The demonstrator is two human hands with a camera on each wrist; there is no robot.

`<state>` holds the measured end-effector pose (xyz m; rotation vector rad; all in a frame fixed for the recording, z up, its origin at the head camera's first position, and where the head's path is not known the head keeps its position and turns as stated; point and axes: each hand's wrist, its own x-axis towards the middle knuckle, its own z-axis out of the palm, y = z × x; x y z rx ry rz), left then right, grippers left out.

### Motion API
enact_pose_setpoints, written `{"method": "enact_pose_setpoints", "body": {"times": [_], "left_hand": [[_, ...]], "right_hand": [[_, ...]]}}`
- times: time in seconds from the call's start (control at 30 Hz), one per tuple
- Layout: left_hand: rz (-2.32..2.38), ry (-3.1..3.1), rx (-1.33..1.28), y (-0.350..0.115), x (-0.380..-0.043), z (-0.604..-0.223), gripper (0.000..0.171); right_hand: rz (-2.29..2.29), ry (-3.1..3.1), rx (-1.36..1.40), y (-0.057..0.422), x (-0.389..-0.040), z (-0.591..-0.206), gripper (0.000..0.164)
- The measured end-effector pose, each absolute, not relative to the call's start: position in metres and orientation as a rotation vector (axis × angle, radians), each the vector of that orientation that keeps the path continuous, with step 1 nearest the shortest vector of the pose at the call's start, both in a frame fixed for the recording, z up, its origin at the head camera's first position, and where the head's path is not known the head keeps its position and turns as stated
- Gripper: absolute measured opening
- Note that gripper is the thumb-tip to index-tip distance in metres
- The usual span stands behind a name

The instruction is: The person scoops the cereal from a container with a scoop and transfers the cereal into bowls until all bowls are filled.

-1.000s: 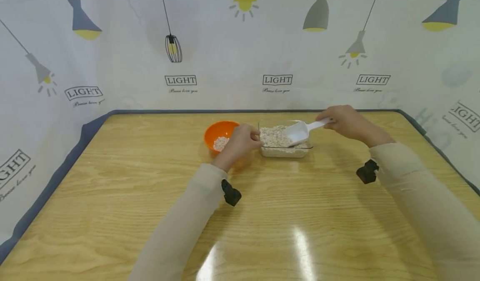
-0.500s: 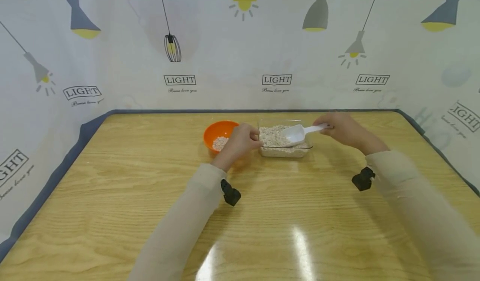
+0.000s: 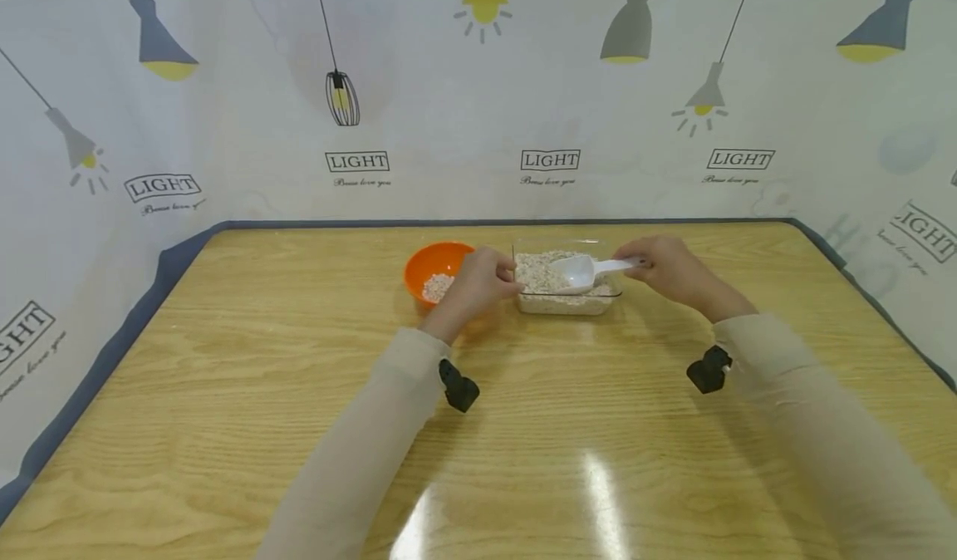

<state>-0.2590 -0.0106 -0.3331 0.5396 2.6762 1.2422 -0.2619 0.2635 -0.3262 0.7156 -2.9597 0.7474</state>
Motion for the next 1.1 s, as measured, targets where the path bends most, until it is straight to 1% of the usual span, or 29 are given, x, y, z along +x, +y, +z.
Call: {"method": "enact_pose_setpoints", "body": {"times": [0.03, 0.07, 0.17, 0.2, 0.3, 0.37, 0.47, 0.53, 0.77, 0.9, 0.97, 1.1], "left_hand": [[1.239, 2.677, 0.541, -0.011, -0.259, -0.333, 0.038], [1.245, 2.674, 0.54, -0.011, -0.259, -0.333, 0.034], [1.245, 2.668, 0.536, -0.011, -0.259, -0.334, 0.013], [1.247, 2.662, 0.534, -0.011, -0.259, -0.334, 0.011], [1.263, 2.65, 0.528, -0.011, -0.26, -0.335, 0.013], [1.266, 2.645, 0.531, -0.011, -0.26, -0.336, 0.011], [1.271, 2.646, 0.54, -0.011, -0.26, -0.336, 0.024], [1.268, 2.65, 0.547, -0.012, -0.26, -0.336, 0.029], [1.254, 2.662, 0.532, -0.013, -0.26, -0.334, 0.013], [1.26, 2.669, 0.532, -0.013, -0.261, -0.335, 0.015], [1.26, 2.669, 0.548, -0.013, -0.261, -0.336, 0.01], [1.274, 2.651, 0.552, -0.014, -0.26, -0.334, 0.012]], "right_hand": [[0.753, -2.961, 0.718, 0.263, -0.262, -0.327, 0.022], [0.754, -2.962, 0.719, 0.262, -0.262, -0.328, 0.023], [0.742, -2.96, 0.723, 0.261, -0.262, -0.331, 0.023], [0.729, -2.954, 0.722, 0.261, -0.262, -0.331, 0.023], [0.706, -2.935, 0.723, 0.262, -0.26, -0.333, 0.023], [0.706, -2.923, 0.724, 0.263, -0.259, -0.334, 0.023], [0.725, -2.907, 0.713, 0.265, -0.258, -0.335, 0.024], [0.733, -2.898, 0.701, 0.267, -0.257, -0.336, 0.024], [0.775, -2.86, 0.664, 0.273, -0.255, -0.338, 0.025], [0.784, -2.85, 0.649, 0.276, -0.254, -0.339, 0.026], [0.791, -2.849, 0.637, 0.277, -0.253, -0.339, 0.026], [0.804, -2.834, 0.607, 0.279, -0.251, -0.339, 0.027]]}}
